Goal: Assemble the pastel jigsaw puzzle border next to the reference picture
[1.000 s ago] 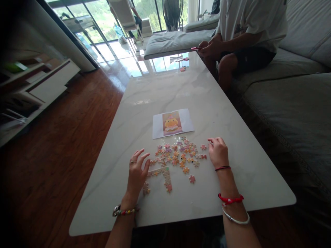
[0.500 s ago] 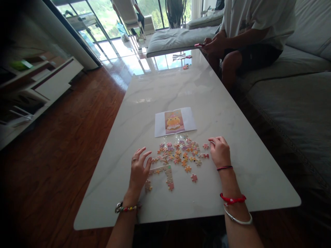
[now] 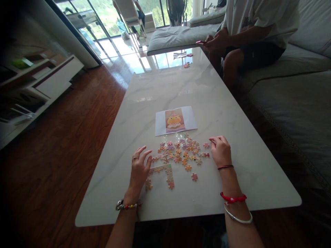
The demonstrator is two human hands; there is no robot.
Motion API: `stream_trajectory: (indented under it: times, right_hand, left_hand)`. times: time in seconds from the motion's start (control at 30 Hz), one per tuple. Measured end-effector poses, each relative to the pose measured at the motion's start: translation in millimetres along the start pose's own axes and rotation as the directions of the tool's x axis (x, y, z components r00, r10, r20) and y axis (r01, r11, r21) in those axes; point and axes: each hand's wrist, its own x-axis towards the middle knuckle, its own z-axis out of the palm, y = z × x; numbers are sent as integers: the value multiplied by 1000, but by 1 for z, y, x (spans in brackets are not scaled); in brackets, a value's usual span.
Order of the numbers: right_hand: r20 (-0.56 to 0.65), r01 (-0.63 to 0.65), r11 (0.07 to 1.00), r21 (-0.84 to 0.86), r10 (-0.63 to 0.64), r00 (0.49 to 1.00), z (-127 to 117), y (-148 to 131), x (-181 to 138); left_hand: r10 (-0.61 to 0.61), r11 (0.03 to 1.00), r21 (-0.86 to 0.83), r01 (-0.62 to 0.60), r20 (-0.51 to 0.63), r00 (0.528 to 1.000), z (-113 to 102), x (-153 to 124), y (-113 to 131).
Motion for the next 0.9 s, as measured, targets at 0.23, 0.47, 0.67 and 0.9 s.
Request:
stream_trajectory:
  times: [0.23, 0.47, 0.67, 0.9]
  right_hand:
    - [16, -28, 999, -16, 28, 999, -1, 7, 0]
    - [58, -100, 995, -15, 101, 993, -4, 13, 0]
    - [40, -86, 994, -65, 88, 995, -10, 24, -2]
    - [20, -99, 992, -82, 101, 995, -23, 28, -5]
  left_hand:
    - [-4, 1000, 4, 4, 8, 1000, 2, 0, 1]
    - [-5, 1000, 10, 5, 15, 1000, 3, 0, 1]
    - [8, 1000, 5, -8, -1, 1000, 2, -1, 0]
    - [31, 999, 16, -31, -20, 999, 0, -3, 0]
